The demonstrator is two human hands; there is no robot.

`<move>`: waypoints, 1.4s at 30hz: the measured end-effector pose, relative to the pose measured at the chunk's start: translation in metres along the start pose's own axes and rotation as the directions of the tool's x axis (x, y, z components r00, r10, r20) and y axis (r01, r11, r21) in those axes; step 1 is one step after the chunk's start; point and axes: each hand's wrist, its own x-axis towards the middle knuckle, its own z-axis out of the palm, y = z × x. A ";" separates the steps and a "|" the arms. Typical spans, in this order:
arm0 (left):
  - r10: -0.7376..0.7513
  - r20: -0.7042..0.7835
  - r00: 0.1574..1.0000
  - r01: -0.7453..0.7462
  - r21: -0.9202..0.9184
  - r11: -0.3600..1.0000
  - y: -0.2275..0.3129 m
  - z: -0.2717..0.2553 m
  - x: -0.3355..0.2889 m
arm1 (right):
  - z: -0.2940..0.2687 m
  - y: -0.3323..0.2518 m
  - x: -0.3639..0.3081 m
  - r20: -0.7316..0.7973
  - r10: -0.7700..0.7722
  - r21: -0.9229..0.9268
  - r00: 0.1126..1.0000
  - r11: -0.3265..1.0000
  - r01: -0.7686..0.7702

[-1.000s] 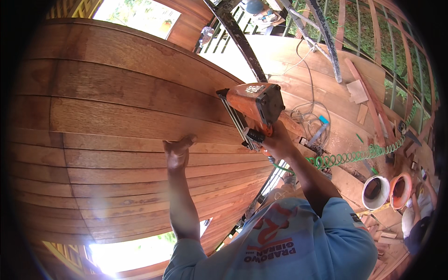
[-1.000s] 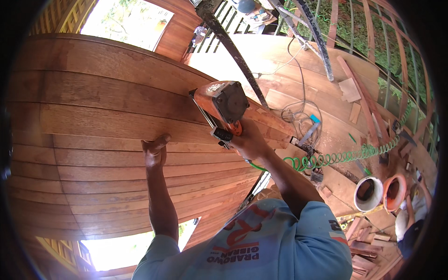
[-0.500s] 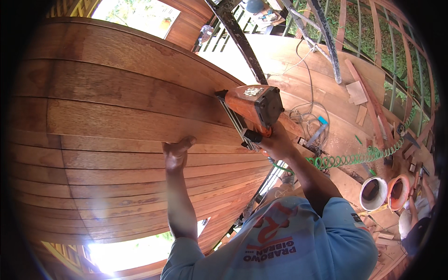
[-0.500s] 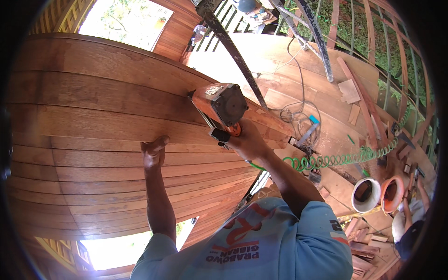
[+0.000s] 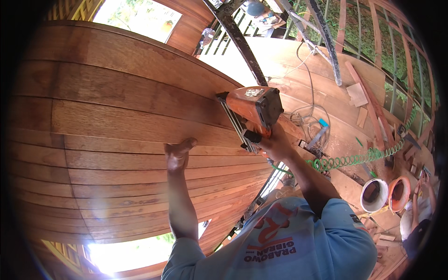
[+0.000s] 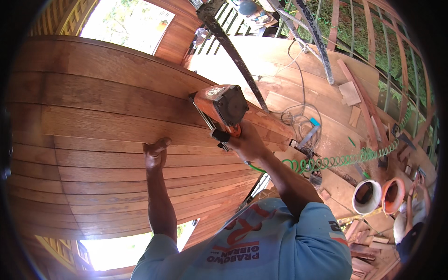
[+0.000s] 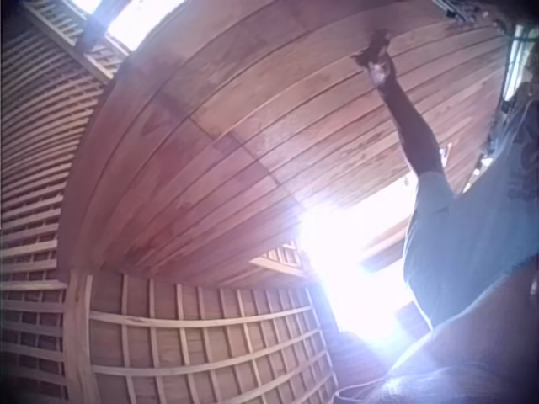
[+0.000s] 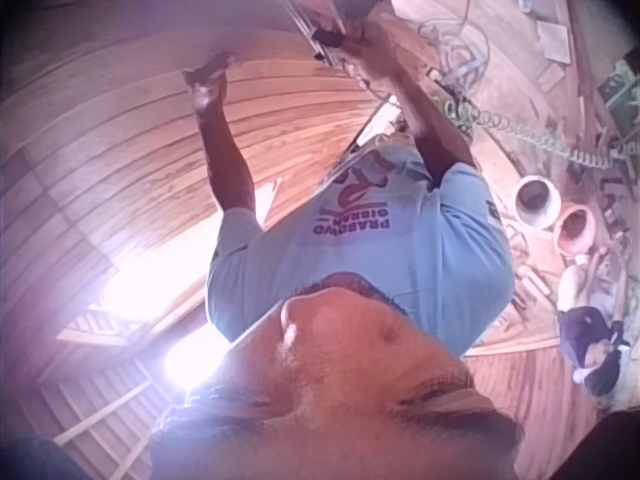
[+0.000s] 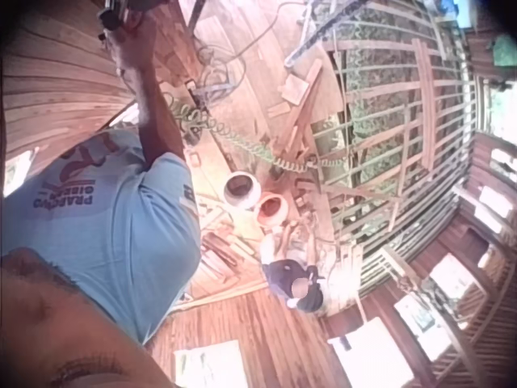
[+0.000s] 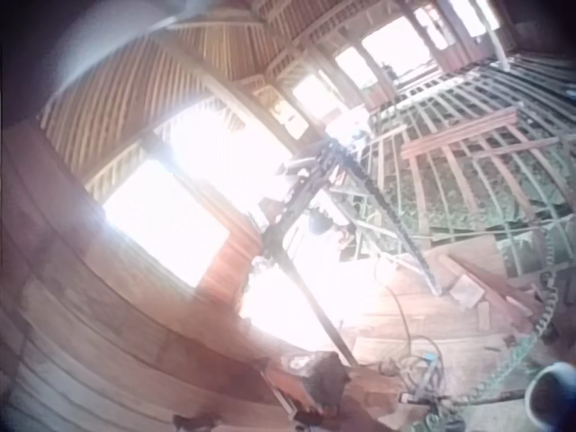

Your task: The person installs wooden planks onto a curved wall structure using a pneumatic nail gun. They position each plank, align it with the existing framework, and secure it with nails. The process is repeated for multiple planks along the curved surface.

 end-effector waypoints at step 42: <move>0.271 0.198 0.942 -0.311 0.212 0.926 0.018 0.014 0.004 | 0.020 0.012 -0.074 -0.189 0.174 0.058 0.966 0.984 -0.166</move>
